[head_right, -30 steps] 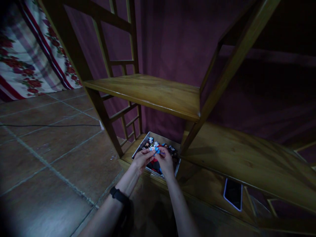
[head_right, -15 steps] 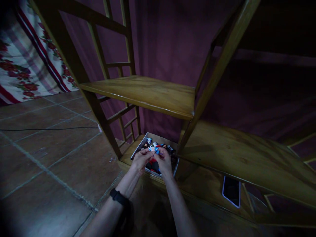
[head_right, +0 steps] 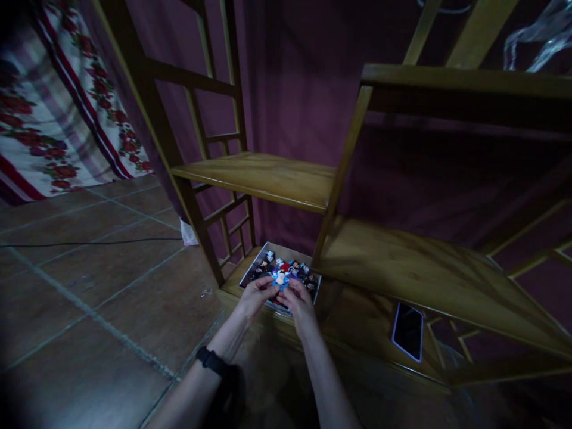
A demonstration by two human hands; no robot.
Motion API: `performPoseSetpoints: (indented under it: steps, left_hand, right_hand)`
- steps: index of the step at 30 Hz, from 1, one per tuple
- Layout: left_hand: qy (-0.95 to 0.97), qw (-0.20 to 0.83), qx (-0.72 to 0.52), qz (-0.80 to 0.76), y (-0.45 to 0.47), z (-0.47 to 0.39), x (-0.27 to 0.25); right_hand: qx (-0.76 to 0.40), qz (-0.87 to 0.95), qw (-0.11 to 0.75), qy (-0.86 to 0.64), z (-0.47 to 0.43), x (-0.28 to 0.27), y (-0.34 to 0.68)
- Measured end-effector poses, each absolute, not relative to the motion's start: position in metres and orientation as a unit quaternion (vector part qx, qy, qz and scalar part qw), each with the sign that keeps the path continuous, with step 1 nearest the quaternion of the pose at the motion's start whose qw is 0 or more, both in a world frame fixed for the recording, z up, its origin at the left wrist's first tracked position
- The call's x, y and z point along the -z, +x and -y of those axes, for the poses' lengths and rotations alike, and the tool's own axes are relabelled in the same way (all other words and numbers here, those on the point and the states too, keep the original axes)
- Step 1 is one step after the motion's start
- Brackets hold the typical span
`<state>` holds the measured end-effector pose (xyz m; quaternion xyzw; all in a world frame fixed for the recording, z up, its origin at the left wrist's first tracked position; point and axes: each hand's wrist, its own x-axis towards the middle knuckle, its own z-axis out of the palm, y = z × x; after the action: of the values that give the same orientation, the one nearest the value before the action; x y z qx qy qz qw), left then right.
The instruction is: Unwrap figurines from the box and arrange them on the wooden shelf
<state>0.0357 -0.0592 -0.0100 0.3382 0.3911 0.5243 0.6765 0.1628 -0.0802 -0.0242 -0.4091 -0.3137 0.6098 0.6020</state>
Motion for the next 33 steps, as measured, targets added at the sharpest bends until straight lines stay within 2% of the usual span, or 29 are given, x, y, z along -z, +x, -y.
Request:
performPoseSetpoints:
  steps: [8, 15, 25, 33]
  left_hand:
    - [0.391, 0.632, -0.507, -0.436, 0.038, 0.099, 0.018]
    - [0.345, 0.639, -0.532, -0.436, 0.045, 0.124, 0.019]
    - [0.398, 0.618, -0.512, -0.444, 0.062, 0.128, 0.02]
    - [0.38, 0.606, -0.537, -0.448, 0.062, 0.123, 0.03]
  right_hand:
    - [-0.646, 0.304, 0.571, -0.405, 0.123, 0.033, 0.173]
    - [-0.634, 0.267, 0.613, -0.389, 0.135, 0.048, 0.17]
    - [-0.68, 0.23, 0.595, -0.36, 0.137, 0.055, 0.19]
    - [-0.664, 0.234, 0.609, -0.365, 0.135, 0.05, 0.184]
